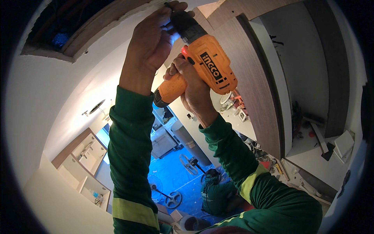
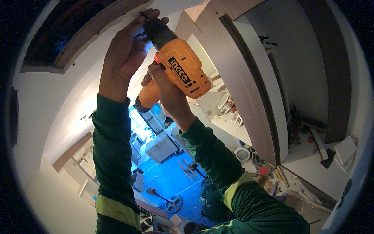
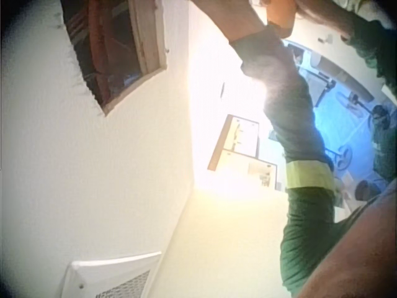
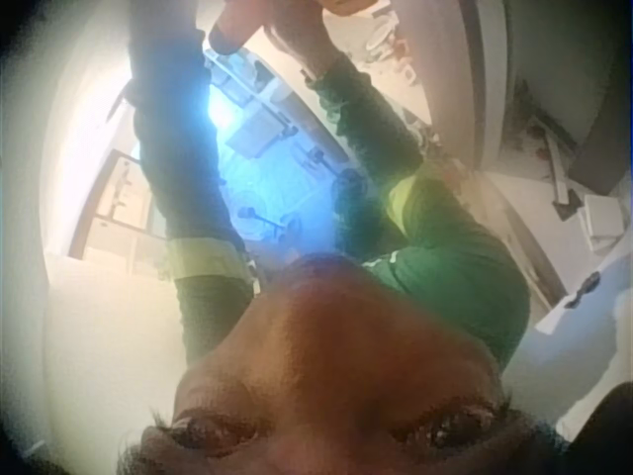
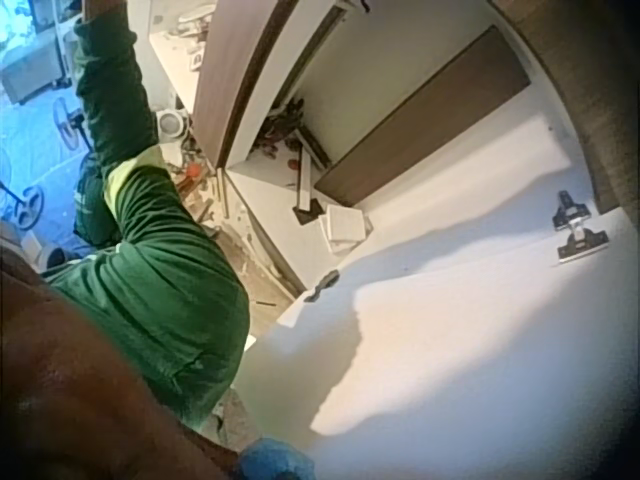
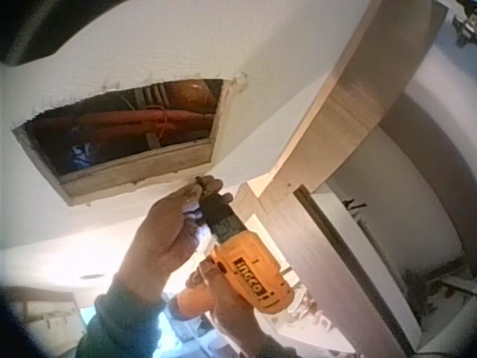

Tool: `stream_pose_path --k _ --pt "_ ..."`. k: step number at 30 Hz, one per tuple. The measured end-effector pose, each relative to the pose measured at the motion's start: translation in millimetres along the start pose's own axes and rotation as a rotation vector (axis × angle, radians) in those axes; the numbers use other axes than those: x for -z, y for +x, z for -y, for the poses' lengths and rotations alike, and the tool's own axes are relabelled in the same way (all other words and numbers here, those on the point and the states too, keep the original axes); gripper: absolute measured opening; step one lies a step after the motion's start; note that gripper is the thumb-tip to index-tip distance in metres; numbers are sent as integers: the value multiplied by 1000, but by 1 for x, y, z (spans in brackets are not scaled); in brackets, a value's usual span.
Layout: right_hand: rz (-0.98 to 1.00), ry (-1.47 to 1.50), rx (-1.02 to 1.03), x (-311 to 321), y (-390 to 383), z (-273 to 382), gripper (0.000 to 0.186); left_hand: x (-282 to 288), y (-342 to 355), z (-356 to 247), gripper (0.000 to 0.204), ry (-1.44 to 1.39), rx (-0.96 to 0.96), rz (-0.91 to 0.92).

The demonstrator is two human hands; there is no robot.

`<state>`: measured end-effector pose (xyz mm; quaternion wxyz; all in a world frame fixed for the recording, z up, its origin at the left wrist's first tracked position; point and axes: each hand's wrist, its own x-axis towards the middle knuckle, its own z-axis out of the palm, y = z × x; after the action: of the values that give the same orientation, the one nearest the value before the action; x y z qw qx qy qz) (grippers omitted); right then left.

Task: The person uses a cordless drill to drive screws into a wooden cabinet mounted on a wall. They repeatedly position screws and operate the drill to secure the cabinet in place.

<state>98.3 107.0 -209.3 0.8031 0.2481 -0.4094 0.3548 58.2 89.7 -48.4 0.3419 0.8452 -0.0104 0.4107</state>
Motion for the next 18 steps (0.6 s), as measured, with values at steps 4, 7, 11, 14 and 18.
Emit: stream_pose_path --k 4,7,11,14,18 --pt "-2 50 -9 -1 -1 1 7 -4 0 1 30 -43 10 -3" --pt "2 46 -7 0 -1 2 8 -8 -1 4 29 -66 7 -65" --pt "8 70 -16 2 -1 2 8 -11 -1 6 30 -151 -5 -59" --pt "9 64 -20 5 -2 3 6 -11 1 8 31 -261 0 -27" --pt "13 48 -33 9 -3 5 6 -9 2 11 30 -299 -34 2"
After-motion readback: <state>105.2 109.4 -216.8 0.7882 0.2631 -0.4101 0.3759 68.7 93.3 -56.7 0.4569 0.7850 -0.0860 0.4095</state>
